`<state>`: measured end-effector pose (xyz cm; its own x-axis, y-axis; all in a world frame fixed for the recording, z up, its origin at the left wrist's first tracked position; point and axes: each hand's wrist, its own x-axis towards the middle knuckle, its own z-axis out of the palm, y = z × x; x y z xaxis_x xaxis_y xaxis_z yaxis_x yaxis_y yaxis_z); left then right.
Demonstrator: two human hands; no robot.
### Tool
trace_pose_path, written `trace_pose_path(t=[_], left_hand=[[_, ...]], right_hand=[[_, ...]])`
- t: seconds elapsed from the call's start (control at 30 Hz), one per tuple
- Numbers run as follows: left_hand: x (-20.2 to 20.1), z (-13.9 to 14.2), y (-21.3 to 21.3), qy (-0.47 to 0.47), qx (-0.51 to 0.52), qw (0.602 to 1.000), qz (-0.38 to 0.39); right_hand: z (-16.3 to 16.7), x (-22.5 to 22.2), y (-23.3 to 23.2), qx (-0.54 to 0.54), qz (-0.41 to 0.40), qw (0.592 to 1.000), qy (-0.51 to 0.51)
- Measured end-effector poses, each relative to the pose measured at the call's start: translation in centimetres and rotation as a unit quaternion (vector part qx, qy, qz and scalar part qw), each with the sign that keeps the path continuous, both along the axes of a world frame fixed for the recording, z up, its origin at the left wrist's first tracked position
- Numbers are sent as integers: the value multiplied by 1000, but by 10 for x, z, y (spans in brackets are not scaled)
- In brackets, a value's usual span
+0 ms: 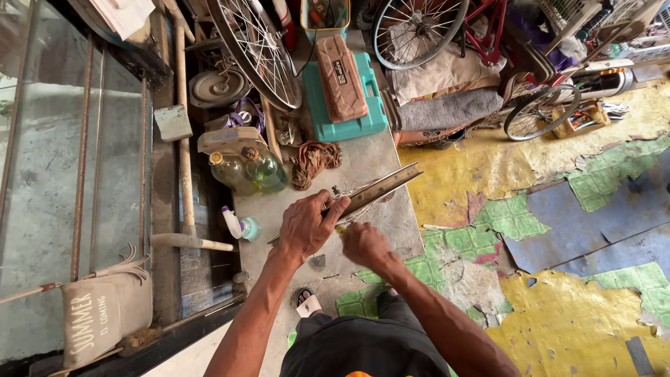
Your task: The person uses a yellow-handled screwdriver to adjust the spokes of a bicycle wheel. They rotate the wheel and repeatedly tighten or loosen individual spokes while holding the wheel steady with the other hand.
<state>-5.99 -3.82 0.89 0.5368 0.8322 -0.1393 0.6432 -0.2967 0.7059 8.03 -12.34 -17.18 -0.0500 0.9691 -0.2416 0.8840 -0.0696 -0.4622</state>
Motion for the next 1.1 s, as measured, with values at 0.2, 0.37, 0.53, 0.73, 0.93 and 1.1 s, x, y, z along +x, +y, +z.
trace_pose_path(t=[0.2, 0.37, 0.53, 0.73, 0.93, 1.1], left_hand=[[2, -6, 10, 0, 7, 1000, -21], [1, -11, 22, -8, 7, 999, -41], [1, -15, 27, 7, -28, 998, -55], [-1, -16, 24, 0, -35, 999, -23], [-2, -22, 30, -53, 29, 998, 19], [-2, -25, 38, -19, -11, 999, 25]], right_hand=[[29, -55, -12, 151, 110, 980, -62], [20, -21, -4, 212, 80, 929, -291], [9, -41, 4, 18, 71, 995, -69], [3, -69, -8, 209, 44, 972, -102], [-5, -11, -5, 318, -47, 945, 57], [7, -37, -5, 141, -25, 969, 201]])
